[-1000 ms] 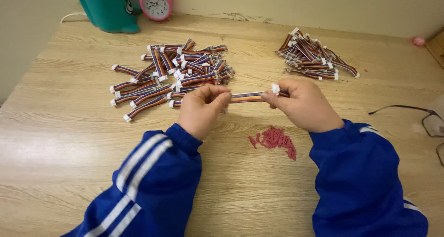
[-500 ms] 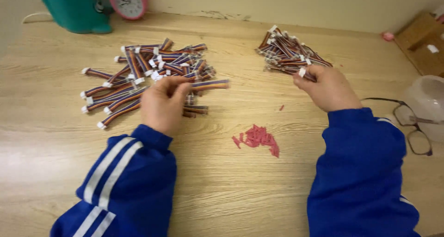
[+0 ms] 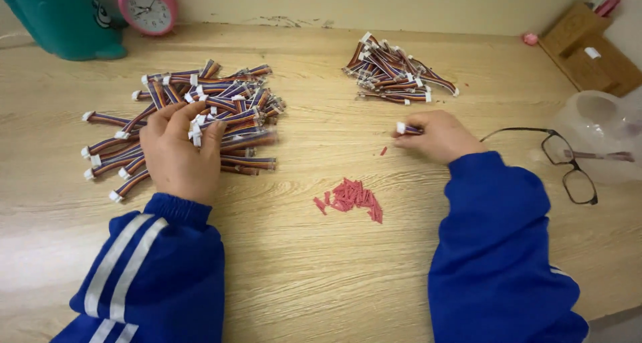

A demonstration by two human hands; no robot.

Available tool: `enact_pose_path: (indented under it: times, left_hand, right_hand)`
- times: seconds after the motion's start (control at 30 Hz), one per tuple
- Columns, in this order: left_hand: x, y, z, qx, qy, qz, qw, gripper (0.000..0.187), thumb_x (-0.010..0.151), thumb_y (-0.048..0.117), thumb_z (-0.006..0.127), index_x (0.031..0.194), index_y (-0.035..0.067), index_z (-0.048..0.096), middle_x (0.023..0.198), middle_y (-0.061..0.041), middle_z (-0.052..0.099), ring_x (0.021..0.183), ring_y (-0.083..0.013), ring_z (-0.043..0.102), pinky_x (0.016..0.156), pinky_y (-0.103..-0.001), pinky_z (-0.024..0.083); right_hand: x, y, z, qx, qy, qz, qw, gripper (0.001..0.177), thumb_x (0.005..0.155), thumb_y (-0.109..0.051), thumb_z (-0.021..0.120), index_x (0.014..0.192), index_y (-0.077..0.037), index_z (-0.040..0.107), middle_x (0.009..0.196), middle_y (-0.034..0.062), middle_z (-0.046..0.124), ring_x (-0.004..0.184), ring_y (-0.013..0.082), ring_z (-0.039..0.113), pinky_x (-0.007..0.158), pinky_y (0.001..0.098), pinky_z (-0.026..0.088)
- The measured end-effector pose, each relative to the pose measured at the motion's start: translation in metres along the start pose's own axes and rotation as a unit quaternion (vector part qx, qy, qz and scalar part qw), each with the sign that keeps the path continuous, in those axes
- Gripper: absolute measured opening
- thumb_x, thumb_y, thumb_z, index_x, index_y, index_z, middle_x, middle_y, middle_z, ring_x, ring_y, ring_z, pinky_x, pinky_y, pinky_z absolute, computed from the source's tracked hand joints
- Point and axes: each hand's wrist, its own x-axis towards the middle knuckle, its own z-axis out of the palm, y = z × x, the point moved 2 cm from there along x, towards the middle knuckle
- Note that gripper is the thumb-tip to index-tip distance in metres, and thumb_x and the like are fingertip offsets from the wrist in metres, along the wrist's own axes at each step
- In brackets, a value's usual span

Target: Assembling ribbon cables by manually attaching plastic connectors to the ends of the wires.

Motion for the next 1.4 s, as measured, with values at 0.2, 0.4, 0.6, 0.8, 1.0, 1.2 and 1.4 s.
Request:
enact_pose_path:
  times: [0.2, 0.4, 0.6, 0.8, 1.0, 1.2, 1.4]
  left_hand:
    - [-0.003, 0.041, -0.005, -0.140, 0.002, 0.147, 0.979, 0.030, 0.082, 0.005, 0.077, 0.110, 0.013, 0.071, 0.110, -0.011, 0.061, 0.106, -0.0351, 0.059, 0.093, -0.043, 0.045]
    - [-0.016, 0.068, -0.002, -0.184, -0.073, 0.171, 0.965, 0.025, 0.082, 0.004, 0.070, 0.106, 0.012, 0.070, 0.105, -0.009, 0.065, 0.099, -0.0326, 0.064, 0.087, -0.042, 0.050]
    - [-0.023, 0.063, 0.011, -0.199, -0.096, 0.158, 0.962, 0.022, 0.082, 0.006, 0.070, 0.102, 0.014, 0.071, 0.102, -0.006, 0.066, 0.099, -0.0292, 0.065, 0.087, -0.038, 0.051]
    - [-0.022, 0.062, 0.012, -0.199, -0.108, 0.147, 0.963, 0.021, 0.082, 0.005, 0.070, 0.101, 0.014, 0.071, 0.100, -0.007, 0.067, 0.096, -0.0299, 0.066, 0.085, -0.039, 0.053]
    - [-0.022, 0.060, 0.014, -0.191, -0.133, 0.144, 0.962, 0.021, 0.082, 0.006, 0.069, 0.101, 0.015, 0.072, 0.100, -0.005, 0.067, 0.098, -0.0283, 0.066, 0.086, -0.038, 0.052]
    - [-0.024, 0.058, 0.016, -0.181, -0.134, 0.140, 0.964, 0.020, 0.082, 0.008, 0.069, 0.100, 0.016, 0.072, 0.100, -0.004, 0.067, 0.097, -0.0274, 0.066, 0.085, -0.038, 0.053]
    - [-0.022, 0.059, 0.011, -0.229, -0.175, 0.064, 0.955, 0.025, 0.085, 0.008, 0.069, 0.109, 0.014, 0.069, 0.088, -0.009, 0.070, 0.081, -0.0291, 0.069, 0.067, -0.039, 0.057]
  right_hand:
    - [0.034, 0.064, 0.009, -0.056, 0.158, 0.132, 0.977, 0.028, 0.088, -0.048, 0.068, 0.108, -0.028, 0.070, 0.096, -0.0003, 0.071, 0.099, 0.0205, 0.066, 0.087, 0.0369, 0.051]
    - [0.051, 0.065, 0.028, -0.048, 0.143, 0.124, 0.981, 0.027, 0.089, -0.041, 0.065, 0.113, -0.029, 0.069, 0.104, 0.0013, 0.071, 0.105, 0.0227, 0.065, 0.090, 0.0381, 0.050]
    - [0.052, 0.047, 0.025, -0.044, 0.129, 0.122, 0.983, 0.025, 0.095, -0.028, 0.057, 0.116, -0.020, 0.069, 0.098, 0.0080, 0.069, 0.099, 0.0277, 0.065, 0.087, 0.0405, 0.051]
    - [0.045, 0.018, 0.010, -0.056, 0.102, 0.119, 0.986, 0.032, 0.096, -0.027, 0.057, 0.126, -0.018, 0.065, 0.106, 0.0122, 0.067, 0.107, 0.0307, 0.063, 0.093, 0.0429, 0.049]
    - [0.034, -0.002, -0.004, -0.055, 0.077, 0.103, 0.990, 0.030, 0.097, -0.025, 0.057, 0.125, -0.020, 0.066, 0.109, 0.0182, 0.063, 0.107, 0.0360, 0.063, 0.092, 0.0465, 0.049]
    - [0.045, 0.016, 0.013, -0.129, 0.108, 0.071, 0.983, 0.019, 0.096, -0.029, 0.060, 0.103, -0.016, 0.072, 0.098, 0.0108, 0.061, 0.099, 0.0301, 0.065, 0.087, 0.0422, 0.052]
    - [0.063, 0.055, 0.033, 0.080, 0.160, 0.060, 0.982, 0.031, 0.088, -0.046, 0.070, 0.099, -0.016, 0.072, 0.086, 0.0098, 0.066, 0.087, 0.0276, 0.065, 0.076, 0.0392, 0.051]
